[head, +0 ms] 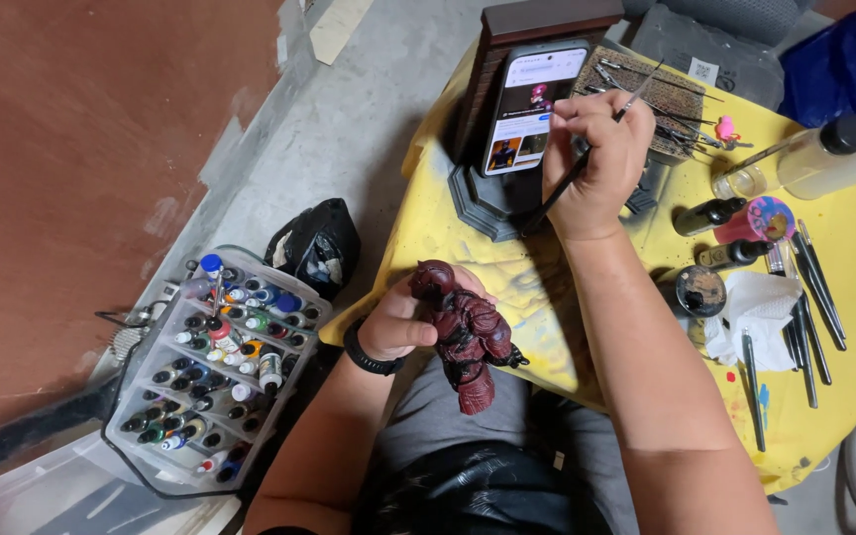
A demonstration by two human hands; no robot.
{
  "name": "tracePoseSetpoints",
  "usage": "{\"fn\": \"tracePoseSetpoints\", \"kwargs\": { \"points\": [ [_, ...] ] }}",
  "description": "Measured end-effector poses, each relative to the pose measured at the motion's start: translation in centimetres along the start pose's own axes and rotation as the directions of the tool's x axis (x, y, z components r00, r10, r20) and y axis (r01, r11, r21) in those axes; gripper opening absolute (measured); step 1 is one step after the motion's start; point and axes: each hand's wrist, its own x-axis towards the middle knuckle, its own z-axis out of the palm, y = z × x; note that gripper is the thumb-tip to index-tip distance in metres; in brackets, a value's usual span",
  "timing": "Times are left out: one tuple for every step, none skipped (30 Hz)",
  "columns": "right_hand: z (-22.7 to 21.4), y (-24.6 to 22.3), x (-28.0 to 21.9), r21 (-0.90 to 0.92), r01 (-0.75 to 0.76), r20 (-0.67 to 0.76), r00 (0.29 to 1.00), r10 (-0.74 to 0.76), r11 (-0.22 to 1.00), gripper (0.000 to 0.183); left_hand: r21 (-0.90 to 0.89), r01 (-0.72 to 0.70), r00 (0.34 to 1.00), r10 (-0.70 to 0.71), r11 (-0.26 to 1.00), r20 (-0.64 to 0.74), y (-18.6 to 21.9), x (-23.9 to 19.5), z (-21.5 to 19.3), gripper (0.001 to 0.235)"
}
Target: Painting a red miniature figure with a fine-tipped brush while using a smartphone for reference.
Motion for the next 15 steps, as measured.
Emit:
{"fn": "tracePoseSetpoints", "kwargs": {
  "points": [
    [-0.1,-0.1,0.0,0.004,-0.001,0.002,1.000,0.001,1.000,0.013,0.001,-0.001,1.000,0.001,1.000,-0.005,0.0,0.0,0.0,0.050],
    [-0.2,-0.2,-0.1,0.002,-0.011,0.007,1.000,0.011,1.000,0.013,-0.015,-0.011,1.000,0.011,1.000,0.013,-0.1,0.1,0.0,0.048],
    [-0.2,-0.3,-0.1,-0.001,-0.021,0.012,1.000,0.021,1.000,0.014,-0.031,-0.021,0.999,0.022,0.999,0.030,-0.1,0.1,0.0,0.046],
    [-0.5,-0.3,-0.3,-0.001,-0.023,0.015,1.000,0.023,1.000,0.014,-0.033,-0.021,0.999,0.022,0.999,0.028,-0.2,0.0,-0.1,0.046],
    [-0.9,-0.3,-0.6,-0.014,-0.026,0.061,0.998,0.026,1.000,0.013,-0.039,-0.008,1.000,0.008,0.999,0.022,-0.3,-0.1,-0.2,0.046],
    [-1.3,-0.3,-0.9,-0.027,-0.028,0.110,0.993,0.031,0.999,0.012,-0.047,0.005,1.000,-0.004,0.999,0.016,-0.4,-0.2,-0.2,0.047],
    [-1.7,-0.1,-1.3,-0.028,-0.029,0.115,0.993,0.032,0.999,0.012,-0.052,0.004,1.000,-0.004,0.999,0.012,-0.3,-0.1,-0.3,0.047],
    [-2.2,0.1,-1.8,-0.067,-0.004,0.177,0.984,0.016,0.998,0.014,-0.042,0.012,1.000,-0.011,0.999,0.027,-0.2,-0.1,-0.4,0.048],
    [-2.6,0.3,-2.3,-0.105,0.024,0.239,0.971,0.002,0.994,0.017,-0.032,0.020,0.999,-0.018,0.999,0.042,-0.1,-0.1,-0.4,0.049],
    [-2.7,0.7,-2.7,-0.104,0.023,0.244,0.970,0.003,0.994,0.017,-0.036,0.019,0.999,-0.018,0.999,0.038,-0.8,-0.2,-0.3,0.049],
    [-2.8,1.1,-3.1,-0.091,0.117,0.249,0.964,-0.092,0.989,0.014,-0.103,-0.037,0.999,0.035,0.994,-0.016,-1.5,-0.2,-0.2,0.054],
    [-2.9,1.6,-3.5,-0.081,0.211,0.246,0.951,-0.185,0.974,0.015,-0.164,-0.093,0.994,0.083,0.982,-0.067,-2.2,-0.2,-0.2,0.060],
    [-2.9,1.3,-3.8,-0.083,0.209,0.248,0.951,-0.183,0.974,0.015,-0.166,-0.091,0.994,0.081,0.982,-0.067,-2.1,-0.2,-0.2,0.060],
    [-2.9,1.1,-4.1,-0.121,0.248,0.276,0.939,-0.207,0.961,0.009,-0.165,-0.087,0.995,0.077,0.982,-0.066,-2.0,-0.1,-0.2,0.061],
    [-2.9,0.8,-4.4,-0.159,0.286,0.305,0.924,-0.229,0.945,0.005,-0.164,-0.083,0.995,0.073,0.983,-0.065,-1.8,0.0,-0.1,0.061]
  ]
}}
